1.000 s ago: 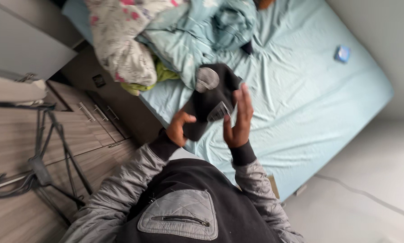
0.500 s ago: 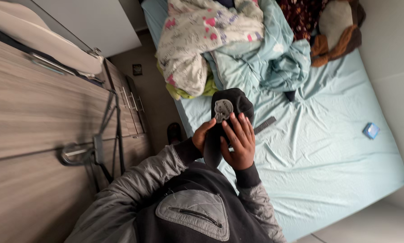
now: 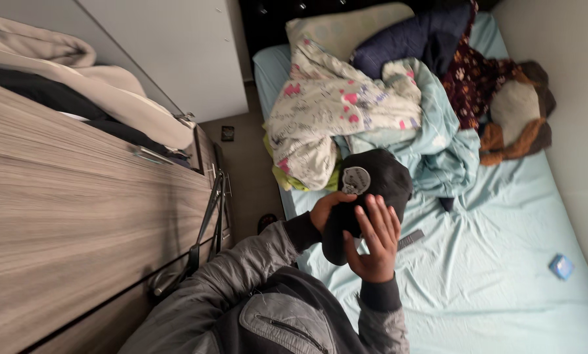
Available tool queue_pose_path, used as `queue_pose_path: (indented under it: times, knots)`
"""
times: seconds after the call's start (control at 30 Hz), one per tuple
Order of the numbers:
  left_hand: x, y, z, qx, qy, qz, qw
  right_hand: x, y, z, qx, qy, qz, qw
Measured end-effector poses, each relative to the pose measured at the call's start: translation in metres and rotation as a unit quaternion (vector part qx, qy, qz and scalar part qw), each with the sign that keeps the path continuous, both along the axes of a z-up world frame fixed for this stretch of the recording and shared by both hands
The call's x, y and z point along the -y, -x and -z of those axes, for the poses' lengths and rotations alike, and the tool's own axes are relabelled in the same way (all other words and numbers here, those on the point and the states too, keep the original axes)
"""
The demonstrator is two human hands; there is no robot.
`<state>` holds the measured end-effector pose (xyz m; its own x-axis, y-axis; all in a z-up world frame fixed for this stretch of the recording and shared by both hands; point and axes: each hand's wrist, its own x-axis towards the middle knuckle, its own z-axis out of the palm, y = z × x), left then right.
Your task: The person handles a hanger, picks up and zips a backpack, moves a hat to a shelf, and picks up a small box from a bed.
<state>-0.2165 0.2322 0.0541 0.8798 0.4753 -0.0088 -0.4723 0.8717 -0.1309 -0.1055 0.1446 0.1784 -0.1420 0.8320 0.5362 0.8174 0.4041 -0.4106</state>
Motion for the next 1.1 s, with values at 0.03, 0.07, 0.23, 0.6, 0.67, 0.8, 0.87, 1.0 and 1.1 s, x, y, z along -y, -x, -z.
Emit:
queue_pose_path:
  times: [0.03, 0.07, 0.23, 0.6, 0.67, 0.8, 0.87, 1.0, 1.1]
  knots:
    - [-0.007, 0.004, -0.005, -0.015, 0.011, 0.012, 1.0, -0.004, 0.002, 0.0, -0.026, 0.007, -0.003, 1.0]
    - [-0.011, 0.007, -0.008, -0.012, 0.016, 0.003, 1.0, -0.002, 0.002, -0.001, -0.049, 0.023, -0.007, 0.999]
    - [-0.021, 0.021, -0.019, -0.018, 0.019, -0.06, 0.998, 0.001, 0.005, 0.011, -0.042, 0.072, -0.042, 0.996]
    - [0.015, 0.004, -0.051, -0.151, -0.039, -0.224, 0.962, 0.028, -0.016, 0.034, -0.029, 0.081, -0.03, 0.996]
    - [0.027, 0.005, -0.064, -0.181, -0.051, -0.253, 0.949, 0.031, -0.023, 0.032, -0.061, 0.057, -0.02, 0.996]
    - [0.053, 0.017, -0.077, -0.341, -0.291, -0.351, 0.822, 0.035, -0.039, 0.023, -0.136, 0.018, -0.06, 0.989]
    - [0.066, 0.022, -0.082, -0.427, -0.396, -0.374, 0.722, 0.033, -0.043, 0.016, -0.125, -0.003, -0.085, 0.988]
    - [0.1, 0.04, -0.106, -0.48, -0.478, -0.406, 0.614, 0.034, -0.04, 0.006, -0.155, 0.019, -0.127, 0.98]
    - [0.124, 0.046, -0.128, -0.559, -0.537, -0.459, 0.434, 0.034, -0.031, 0.006, -0.169, 0.064, -0.189, 0.965]
